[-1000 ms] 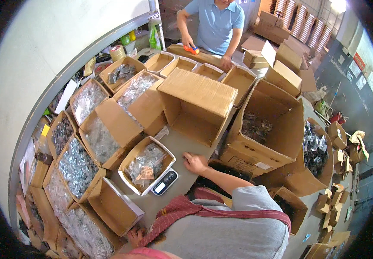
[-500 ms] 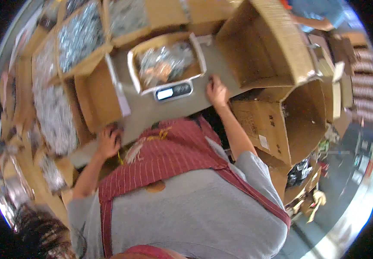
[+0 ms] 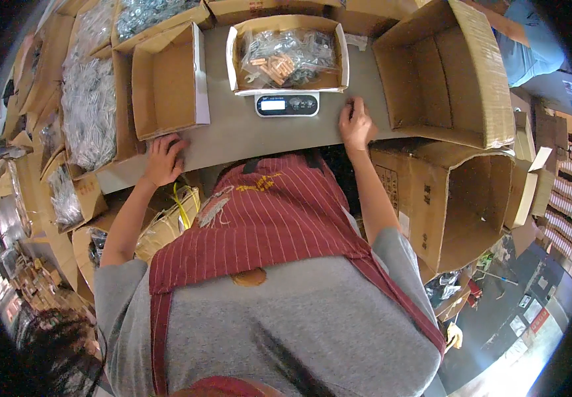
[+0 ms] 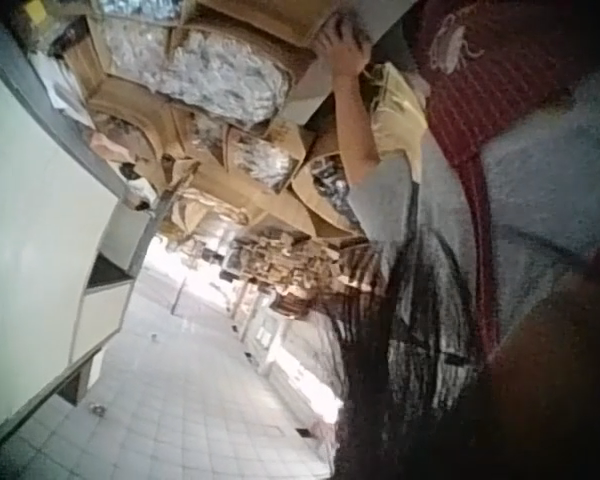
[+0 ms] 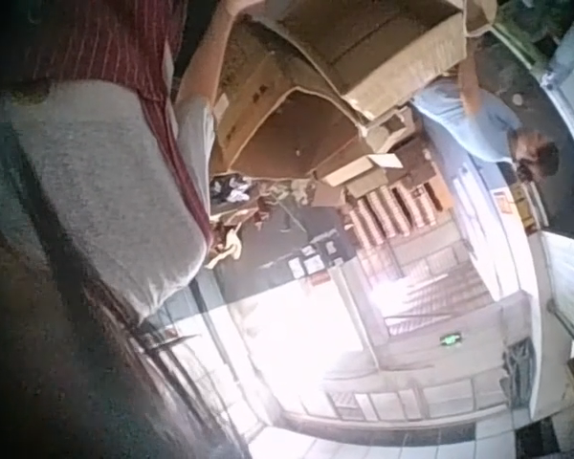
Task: The recorder is sorting and weighing small black plastic or rubber components packaged in individual plastic bags.
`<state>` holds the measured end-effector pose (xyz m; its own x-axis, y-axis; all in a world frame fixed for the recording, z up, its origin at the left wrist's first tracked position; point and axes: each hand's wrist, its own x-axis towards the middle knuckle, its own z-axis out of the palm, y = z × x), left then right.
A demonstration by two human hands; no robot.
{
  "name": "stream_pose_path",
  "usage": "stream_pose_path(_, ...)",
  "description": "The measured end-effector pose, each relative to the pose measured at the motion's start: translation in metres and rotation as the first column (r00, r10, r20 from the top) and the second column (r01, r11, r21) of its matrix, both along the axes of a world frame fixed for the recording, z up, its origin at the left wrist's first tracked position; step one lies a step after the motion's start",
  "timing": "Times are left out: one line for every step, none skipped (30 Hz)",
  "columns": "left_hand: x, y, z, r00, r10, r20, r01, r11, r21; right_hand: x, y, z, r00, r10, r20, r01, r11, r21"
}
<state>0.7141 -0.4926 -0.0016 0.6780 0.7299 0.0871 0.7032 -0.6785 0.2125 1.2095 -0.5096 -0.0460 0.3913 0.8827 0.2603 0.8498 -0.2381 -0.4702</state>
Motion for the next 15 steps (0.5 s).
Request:
stream_pose_path(0.0, -0.0005, -0.0008, 1.0, 0.003, -0.003, -0.003, 1.0, -0.008, -0.0015, 0.0003, 0.0029, 1.0, 0.004, 0.0, -0.004, 1.0, 0.002)
stream_pose_path(-0.0003, -0.0012, -0.0016, 1.0, 0.008, -0.003, -0.008, 1.0, -0.006, -0.0031, 0.0008, 0.0055, 1.0, 0.009, 0.017, -0.009, 1.0, 0.017)
stream_pose_path(0.001, -0.0005, -0.0004, 1.0, 0.009, 0.008, -0.009, 1.0, 0.007, -0.0031, 0.0005, 0.0071, 0.999, 0.011, 0.035, -0.012, 0.999, 0.031)
stream_pose_path(0.0023, -0.0002, 0.0006, 1.0, 0.01, 0.019, -0.01, 1.0, 0.019, -0.0025, 0.0004, 0.0072, 0.999, 0.013, 0.036, -0.014, 0.999, 0.031)
stream_pose_path(0.0032, -0.0006, 0.0006, 1.0, 0.012, 0.021, -0.012, 1.0, 0.019, -0.0019, 0.0005, 0.0071, 0.999, 0.037, 0.001, -0.037, 0.998, 0.047)
stream_pose_path(0.0036, -0.0009, 0.0011, 1.0, 0.022, 0.012, -0.022, 0.999, 0.029, -0.002, 0.0016, 0.008, 0.997, 0.064, -0.034, -0.062, 0.996, 0.066)
stream_pose_path(0.0039, -0.0016, 0.0014, 0.999, 0.032, 0.003, -0.032, 0.999, 0.039, -0.0028, 0.0017, 0.0091, 0.997, 0.069, -0.033, -0.066, 0.996, 0.066)
stream_pose_path(0.004, -0.0025, 0.0015, 0.999, 0.037, 0.004, -0.037, 0.999, 0.039, -0.0038, 0.001, 0.0104, 0.999, 0.051, -0.02, -0.05, 0.998, 0.048)
stream_pose_path(0.0039, -0.003, 0.002, 0.999, 0.043, -0.009, -0.042, 0.998, 0.049, -0.0044, 0.0014, 0.0121, 0.999, 0.034, -0.007, -0.033, 0.999, 0.033)
stream_pose_path(0.0038, -0.0035, 0.002, 0.999, 0.048, -0.022, -0.047, 0.997, 0.059, -0.0031, 0.0011, 0.0102, 0.999, 0.039, -0.006, -0.039, 0.999, 0.034)
stream_pose_path(0.0036, -0.0038, 0.0015, 0.998, 0.053, -0.021, -0.052, 0.997, 0.059, -0.0009, -0.0001, 0.0059, 0.999, 0.032, 0.013, -0.032, 0.999, 0.023)
stream_pose_path(0.0028, -0.0035, 0.0018, 0.998, 0.054, -0.025, -0.053, 0.997, 0.052, -0.0015, 0.0006, 0.0058, 0.999, 0.026, 0.031, -0.026, 1.0, 0.013)
stream_pose_path(0.0021, -0.0036, 0.0019, 0.998, 0.054, -0.028, -0.053, 0.998, 0.043, -0.0018, 0.0011, 0.006, 0.999, 0.031, 0.03, -0.031, 0.999, 0.014)
stream_pose_path(0.0015, -0.004, 0.0019, 0.998, 0.058, -0.028, -0.057, 0.997, 0.044, -0.002, 0.0011, 0.0064, 0.999, 0.039, 0.025, -0.04, 0.999, 0.019)
stream_pose_path(0.002, -0.0033, 0.0026, 0.998, 0.059, -0.03, -0.058, 0.998, 0.04, -0.0021, 0.001, 0.0075, 0.999, 0.045, 0.022, -0.046, 0.999, 0.024)
